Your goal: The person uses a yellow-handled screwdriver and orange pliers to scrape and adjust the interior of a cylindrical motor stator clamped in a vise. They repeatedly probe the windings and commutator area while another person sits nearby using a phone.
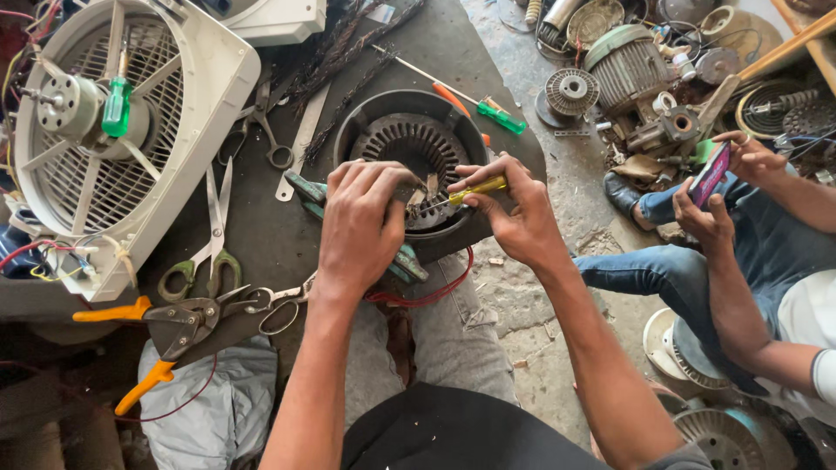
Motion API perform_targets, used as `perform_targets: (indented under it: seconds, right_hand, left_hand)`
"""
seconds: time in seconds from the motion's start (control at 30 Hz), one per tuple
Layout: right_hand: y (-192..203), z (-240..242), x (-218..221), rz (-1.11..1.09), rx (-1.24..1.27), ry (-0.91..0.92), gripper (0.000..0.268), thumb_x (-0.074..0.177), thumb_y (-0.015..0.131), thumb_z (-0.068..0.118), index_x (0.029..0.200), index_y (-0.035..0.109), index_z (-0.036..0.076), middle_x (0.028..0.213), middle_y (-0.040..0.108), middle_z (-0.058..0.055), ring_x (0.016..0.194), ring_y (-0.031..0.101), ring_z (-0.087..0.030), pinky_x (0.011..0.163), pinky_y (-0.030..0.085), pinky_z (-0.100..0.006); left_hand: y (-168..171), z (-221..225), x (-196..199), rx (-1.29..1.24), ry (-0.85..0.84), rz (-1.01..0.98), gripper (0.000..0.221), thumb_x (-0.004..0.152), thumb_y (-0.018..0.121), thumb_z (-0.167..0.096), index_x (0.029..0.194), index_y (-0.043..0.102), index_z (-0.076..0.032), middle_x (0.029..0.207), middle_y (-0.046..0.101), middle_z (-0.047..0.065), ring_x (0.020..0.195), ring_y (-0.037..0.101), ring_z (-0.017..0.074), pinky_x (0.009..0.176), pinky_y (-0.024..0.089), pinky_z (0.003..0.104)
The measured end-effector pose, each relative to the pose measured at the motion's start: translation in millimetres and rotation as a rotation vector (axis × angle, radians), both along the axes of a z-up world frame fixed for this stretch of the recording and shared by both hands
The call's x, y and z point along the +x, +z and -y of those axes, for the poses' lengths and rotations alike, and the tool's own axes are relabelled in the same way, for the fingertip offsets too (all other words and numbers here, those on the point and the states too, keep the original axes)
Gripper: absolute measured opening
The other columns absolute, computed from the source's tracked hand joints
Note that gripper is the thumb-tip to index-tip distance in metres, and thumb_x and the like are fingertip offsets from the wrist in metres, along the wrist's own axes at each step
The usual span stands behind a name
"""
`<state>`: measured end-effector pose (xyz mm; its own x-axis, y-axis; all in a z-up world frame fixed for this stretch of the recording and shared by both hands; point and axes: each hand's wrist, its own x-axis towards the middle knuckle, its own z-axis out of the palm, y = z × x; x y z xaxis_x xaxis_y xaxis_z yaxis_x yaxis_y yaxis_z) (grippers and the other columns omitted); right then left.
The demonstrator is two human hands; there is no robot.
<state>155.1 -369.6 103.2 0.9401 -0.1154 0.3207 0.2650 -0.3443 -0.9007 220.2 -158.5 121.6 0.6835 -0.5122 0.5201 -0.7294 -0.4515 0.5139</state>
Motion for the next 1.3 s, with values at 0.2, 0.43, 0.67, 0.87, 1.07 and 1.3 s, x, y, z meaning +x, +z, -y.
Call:
perform_targets:
  seconds: [0.2, 0.43, 0.67, 0.87, 1.07, 1.3]
  right_hand:
    - [27.7, -22.3, -7.1, 0.213, -0.488, 0.046, 0.029, 0.085, 0.075, -0.007, 0.11, 0.069, 0.007, 0.096, 0.077, -0.01, 0.096, 0.073, -0.026, 0.105, 0.05, -0.043]
    - [63.1, -39.4, 12.2, 0.155, -0.478, 0.183, 0.038, 0.086, 0.069, -0.01, 0.121, 0.062, 0.002, 0.101, 0.074, -0.016, 0.096, 0.076, -0.029, 0.082, 0.058, -0.037]
    - [42.7, -24.1, -7.2, 0.06, -0.176, 0.054, 0.032, 0.094, 0.066, -0.012, 0.123, 0.058, 0.0, 0.106, 0.077, -0.013, 0.104, 0.078, -0.019, 0.089, 0.063, -0.03]
    - [26.9, -29.8, -5.8, 0.029, -0.115, 0.005, 0.03, 0.096, 0.064, -0.011, 0.123, 0.057, 0.0, 0.105, 0.078, -0.013, 0.102, 0.079, -0.019, 0.089, 0.064, -0.03]
    - [17.7, -31.6, -4.1, 0.018, -0.096, -0.053, 0.026, 0.097, 0.064, -0.01, 0.12, 0.056, 0.0, 0.102, 0.079, -0.013, 0.098, 0.079, -0.017, 0.085, 0.063, -0.029]
    - [15.2, -43.9, -5.4, 0.043, -0.058, -0.073, 0.021, 0.099, 0.063, -0.009, 0.117, 0.056, 0.001, 0.103, 0.077, -0.014, 0.099, 0.078, -0.019, 0.084, 0.064, -0.03]
  left_hand:
    - [-3.5, 0.5, 2.9, -0.015, 0.008, 0.02, 0.032, 0.084, 0.06, 0.001, 0.115, 0.065, -0.004, 0.12, 0.067, 0.012, 0.119, 0.061, 0.0318, 0.109, 0.041, 0.047]
    - [-4.0, -3.8, 2.5, -0.006, -0.007, 0.074, 0.033, 0.085, 0.06, 0.002, 0.118, 0.063, 0.0, 0.12, 0.066, 0.015, 0.122, 0.058, 0.0367, 0.112, 0.041, 0.049]
    - [-6.3, -3.7, 4.2, 0.045, -0.007, 0.032, 0.03, 0.082, 0.061, 0.001, 0.112, 0.066, 0.0, 0.115, 0.068, 0.016, 0.117, 0.06, 0.036, 0.108, 0.042, 0.049]
    - [-5.0, -4.8, 2.7, 0.041, 0.002, 0.063, 0.025, 0.084, 0.06, 0.002, 0.108, 0.068, 0.001, 0.112, 0.07, 0.016, 0.116, 0.061, 0.0376, 0.111, 0.042, 0.049]
    - [-6.2, -4.1, 3.9, 0.034, 0.0, 0.069, 0.025, 0.084, 0.06, 0.002, 0.107, 0.068, 0.001, 0.111, 0.07, 0.017, 0.115, 0.061, 0.0379, 0.11, 0.042, 0.049]
    - [-6.5, -2.7, 4.2, 0.018, 0.006, 0.069, 0.025, 0.083, 0.059, 0.001, 0.107, 0.068, 0.001, 0.11, 0.069, 0.015, 0.111, 0.062, 0.0359, 0.105, 0.044, 0.049]
